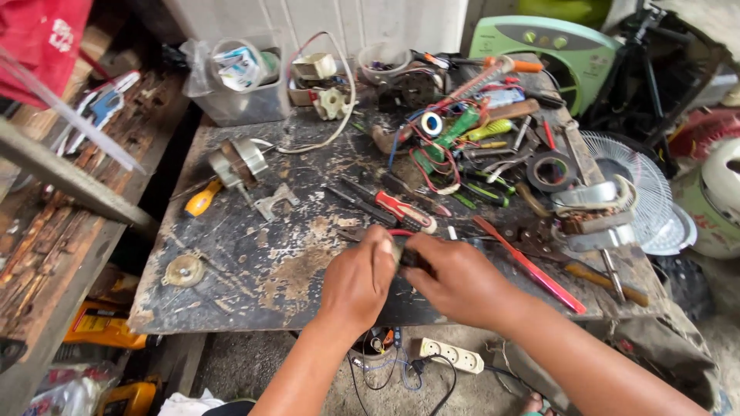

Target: Disassembling and cleaning the internal components of a small electric motor.

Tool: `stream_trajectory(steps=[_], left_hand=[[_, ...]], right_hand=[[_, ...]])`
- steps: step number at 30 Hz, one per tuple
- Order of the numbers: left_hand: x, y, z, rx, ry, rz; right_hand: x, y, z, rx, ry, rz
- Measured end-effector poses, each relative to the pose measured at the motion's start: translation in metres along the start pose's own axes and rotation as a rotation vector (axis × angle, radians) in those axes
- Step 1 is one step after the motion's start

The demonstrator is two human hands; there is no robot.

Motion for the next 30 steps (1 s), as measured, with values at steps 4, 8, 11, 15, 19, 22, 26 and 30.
stream_trajectory(steps=[4,8,11,15,19,22,26,30], left_hand=[[0.02,0.01,-0.005,0.03,-0.365,0.168],[0.01,0.026,-0.018,0.003,-0.637,0.329],[0.0,0.04,-0.024,0.021,-0.653,0.281],[0.003,0.044,-0.027,-0.01,-0.626,0.31],[0.014,0.042,-0.022,-0.044,-0.6,0.309],[0.033,0.039,-0.019,-0.054,-0.391,0.345],[0.022,0.04,-0.018,-0.071,-0.237,0.263],[0.015,0.042,-0.017,-0.063,-0.003,0.219]], right_hand=[[0.008,0.003,-0.001,0.314,-0.12,0.644],[0.024,-0.002,0.005,0.553,-0.073,0.907],[0.031,-0.013,0.006,0.674,0.007,0.952],[0.033,-0.013,0.009,0.582,0.054,0.733],[0.034,-0.022,0.016,0.423,0.151,0.659],[0.031,-0.026,0.024,0.314,0.124,0.536],[0.02,-0.035,0.029,0.156,0.154,0.282],[0.016,-0.046,0.033,0.004,0.198,-0.107]])
Point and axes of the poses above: each hand's wrist, its own z-axis towards the middle knuckle, its own y-axis out of the back of the hand, x = y × z, the point moved 2 cm from there along z, towards the middle knuckle, and after that the axes turned 15 degrees about -z, right-handed, at the moved point
